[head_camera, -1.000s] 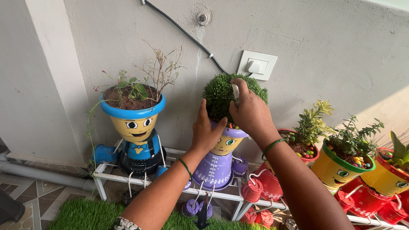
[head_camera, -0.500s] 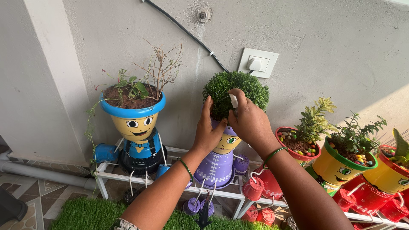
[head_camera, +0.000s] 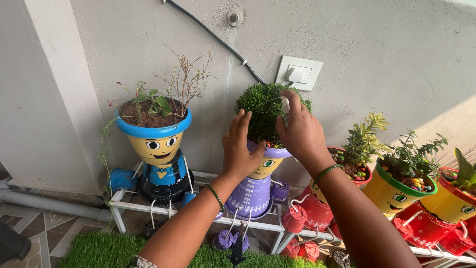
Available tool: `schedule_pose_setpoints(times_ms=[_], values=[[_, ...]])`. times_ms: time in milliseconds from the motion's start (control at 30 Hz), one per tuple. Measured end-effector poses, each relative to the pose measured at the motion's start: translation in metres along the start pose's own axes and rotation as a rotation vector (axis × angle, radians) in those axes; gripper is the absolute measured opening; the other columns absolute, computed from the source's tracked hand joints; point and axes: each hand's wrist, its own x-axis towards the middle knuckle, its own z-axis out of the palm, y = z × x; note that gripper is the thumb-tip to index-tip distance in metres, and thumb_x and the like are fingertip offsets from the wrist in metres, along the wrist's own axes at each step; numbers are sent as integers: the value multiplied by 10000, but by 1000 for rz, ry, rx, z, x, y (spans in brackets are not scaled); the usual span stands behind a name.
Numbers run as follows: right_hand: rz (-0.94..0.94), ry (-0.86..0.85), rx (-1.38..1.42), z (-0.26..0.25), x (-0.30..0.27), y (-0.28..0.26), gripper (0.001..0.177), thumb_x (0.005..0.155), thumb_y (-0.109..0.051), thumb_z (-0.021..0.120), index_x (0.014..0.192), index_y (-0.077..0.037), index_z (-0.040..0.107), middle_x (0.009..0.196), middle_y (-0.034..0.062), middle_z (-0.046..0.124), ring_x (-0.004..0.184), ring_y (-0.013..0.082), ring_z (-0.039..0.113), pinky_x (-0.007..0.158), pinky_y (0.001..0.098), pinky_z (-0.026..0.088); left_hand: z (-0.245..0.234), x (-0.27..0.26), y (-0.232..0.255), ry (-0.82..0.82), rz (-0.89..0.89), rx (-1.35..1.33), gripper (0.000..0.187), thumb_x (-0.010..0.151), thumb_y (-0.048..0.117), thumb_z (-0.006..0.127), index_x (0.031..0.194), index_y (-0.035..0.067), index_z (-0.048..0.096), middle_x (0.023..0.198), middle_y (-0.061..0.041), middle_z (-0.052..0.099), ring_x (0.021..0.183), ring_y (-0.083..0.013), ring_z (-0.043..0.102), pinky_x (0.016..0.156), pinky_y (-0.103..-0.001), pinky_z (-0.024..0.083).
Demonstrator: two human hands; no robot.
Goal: The person trims a small potted plant using shears, then sprays it with a spray bottle, and finally trims another small plant. The task involves careful cutting and misting of the plants.
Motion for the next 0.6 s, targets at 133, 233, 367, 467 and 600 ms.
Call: schedule_pose_setpoints(times_ms=[133, 233, 367, 467, 600], values=[[-3, 44, 27, -2, 4, 2, 531, 954, -199, 625, 1433, -170, 397, 978, 196, 716, 854, 377, 733, 714, 508, 567, 1, 2, 6, -142, -6, 99, 846, 819, 303, 761, 1554, 150, 370, 1646, -159, 326, 1538, -352, 273, 1148, -656, 204], [-23, 92, 37, -4, 4, 3, 539, 965, -204, 634, 1437, -144, 379, 990, 203, 719, 852, 386, 732, 701, 507, 564, 2, 0, 10, -228, -8, 148, 853, 807, 336, 761, 1548, 158, 377, 1634, -169, 306, 1533, -358, 246, 1141, -681, 179], [-41, 117, -1, -8, 8, 9, 555, 953, -188, 648, 1438, -134, 384, 1021, 218, 719, 863, 407, 725, 700, 513, 561, 1, -2, 14, -267, 5, 177, 853, 814, 353, 763, 1548, 159, 374, 1635, -183, 290, 1534, -368, 233, 1140, -694, 174], [-11, 91, 0, -9, 12, 14, 558, 958, -181, 642, 1450, -139, 381, 1005, 222, 719, 877, 400, 733, 712, 509, 570, -2, 1, 19, -259, 37, 186, 859, 803, 340, 767, 1543, 154, 372, 1633, -192, 275, 1528, -385, 231, 1136, -701, 171], [20, 128, 47, -7, 12, 22, 585, 950, -191, 668, 1454, -139, 374, 985, 231, 717, 900, 391, 736, 716, 505, 571, -6, 3, 30, -221, 103, 174, 861, 789, 317, 770, 1537, 149, 378, 1638, -188, 263, 1526, -393, 248, 1139, -700, 193]])
